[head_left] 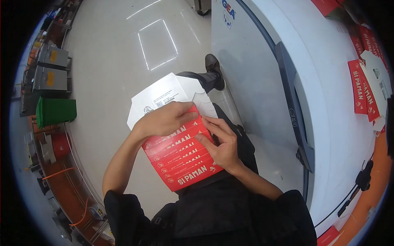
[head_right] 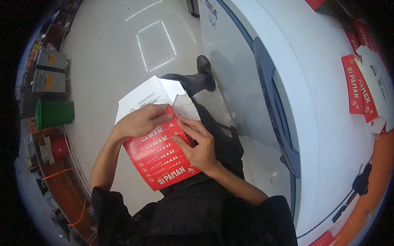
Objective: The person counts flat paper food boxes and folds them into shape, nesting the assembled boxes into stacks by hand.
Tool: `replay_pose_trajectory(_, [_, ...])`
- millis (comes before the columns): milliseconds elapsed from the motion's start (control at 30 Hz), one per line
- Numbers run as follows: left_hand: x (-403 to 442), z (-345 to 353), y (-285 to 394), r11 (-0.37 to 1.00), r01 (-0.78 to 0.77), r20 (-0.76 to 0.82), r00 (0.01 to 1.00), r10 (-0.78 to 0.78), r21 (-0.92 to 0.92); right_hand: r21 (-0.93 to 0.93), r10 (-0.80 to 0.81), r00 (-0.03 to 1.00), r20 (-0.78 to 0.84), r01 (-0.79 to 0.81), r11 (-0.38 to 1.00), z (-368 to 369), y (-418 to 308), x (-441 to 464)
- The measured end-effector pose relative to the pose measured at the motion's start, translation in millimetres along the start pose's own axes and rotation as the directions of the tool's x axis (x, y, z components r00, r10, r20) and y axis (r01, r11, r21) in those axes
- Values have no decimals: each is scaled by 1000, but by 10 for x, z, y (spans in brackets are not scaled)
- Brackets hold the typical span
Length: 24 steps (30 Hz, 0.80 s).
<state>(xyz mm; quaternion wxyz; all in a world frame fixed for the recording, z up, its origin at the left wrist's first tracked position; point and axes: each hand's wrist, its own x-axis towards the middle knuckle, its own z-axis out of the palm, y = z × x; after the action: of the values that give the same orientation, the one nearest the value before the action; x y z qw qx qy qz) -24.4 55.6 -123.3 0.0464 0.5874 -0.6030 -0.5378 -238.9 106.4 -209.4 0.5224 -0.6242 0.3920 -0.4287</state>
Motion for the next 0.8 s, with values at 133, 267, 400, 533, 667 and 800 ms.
replay_pose_trajectory(133, [41,0,-18,994,-104,65,993,102,35,-39,-9,999,50,11,999,-30,6,-19])
replay_pose_trajectory(267, [97,28,-123,996,-83,55,995,81,27,9,0,999,-36,0,1000,22,29,-5])
replay_pose_trajectory(400, [96,-61,-32,994,55,145,989,-42,-90,18,16,998,-55,-15,1000,45,14,-1])
replay_pose_trajectory(533, [145,-70,-50,996,89,186,979,-83,-19,-13,8,998,-66,-8,1000,46,8,-1])
replay_pose_trajectory(667, [75,-118,-9,993,112,188,977,-102,-44,28,44,998,-41,-42,999,34,14,-9])
replay_pose_trajectory(800, [-284,-535,-84,967,167,306,926,-221,192,111,51,998,44,-56,992,-25,-23,55])
